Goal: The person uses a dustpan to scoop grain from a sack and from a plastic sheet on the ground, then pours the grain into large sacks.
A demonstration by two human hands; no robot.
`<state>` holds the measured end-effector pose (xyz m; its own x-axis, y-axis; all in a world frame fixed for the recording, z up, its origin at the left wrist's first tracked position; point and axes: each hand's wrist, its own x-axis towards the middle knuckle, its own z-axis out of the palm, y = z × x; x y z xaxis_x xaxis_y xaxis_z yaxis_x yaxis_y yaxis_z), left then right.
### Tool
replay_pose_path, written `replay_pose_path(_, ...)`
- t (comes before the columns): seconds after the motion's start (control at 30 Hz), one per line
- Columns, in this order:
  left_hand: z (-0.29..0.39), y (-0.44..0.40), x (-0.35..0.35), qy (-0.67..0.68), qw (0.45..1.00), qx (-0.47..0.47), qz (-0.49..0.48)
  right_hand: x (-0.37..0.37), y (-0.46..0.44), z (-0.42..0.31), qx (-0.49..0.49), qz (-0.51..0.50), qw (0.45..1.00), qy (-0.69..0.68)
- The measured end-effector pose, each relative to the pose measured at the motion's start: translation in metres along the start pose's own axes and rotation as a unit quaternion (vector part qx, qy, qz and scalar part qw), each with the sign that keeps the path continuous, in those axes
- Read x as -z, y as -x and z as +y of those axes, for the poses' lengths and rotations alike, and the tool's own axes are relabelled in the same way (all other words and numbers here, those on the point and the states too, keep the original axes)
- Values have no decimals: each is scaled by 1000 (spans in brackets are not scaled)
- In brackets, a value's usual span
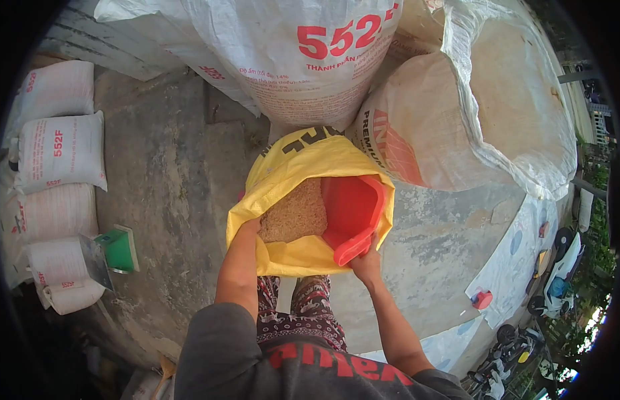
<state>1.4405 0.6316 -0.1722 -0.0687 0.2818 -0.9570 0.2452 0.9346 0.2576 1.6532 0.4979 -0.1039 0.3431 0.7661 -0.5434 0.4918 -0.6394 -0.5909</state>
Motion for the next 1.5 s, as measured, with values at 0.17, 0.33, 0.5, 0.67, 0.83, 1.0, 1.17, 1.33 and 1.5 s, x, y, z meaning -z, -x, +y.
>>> replay_pose_path(0.17,7,-1,1,113,992,30,-38,2,-3,-1,-3,18,999,-48)
replay_pose_path(0.33,29,11,12,7,998,-21,56,-12,17,-9,-22,41,999,-22)
replay_pose_path(0.5,13,-38,2,111,992,-15,-52,-32,5,-6,-22,-45,993,-106)
replay_pose_path(0.67,9,-63,23,202,972,-23,-116,-75,-17,-8,1,-71,992,-108)
replay_pose_path(0.83,19,-29,-10,35,984,-174,6,-51,12,-3,-28,-58,989,-136)
replay_pose_path(1.0,42,-63,18,-119,930,-325,121,-64,32,-19,-48,56,991,-113)
replay_pose_path(1.17,37,-73,19,-149,928,-322,113,-75,15,-3,-96,-40,993,-50)
replay_pose_path(1.33,48,-55,-7,-185,915,-341,113,-49,22,-27,-112,41,989,-84)
replay_pose_path(1.5,60,-94,33,-200,908,-354,97,-41,22,-23,-118,19,993,-12)
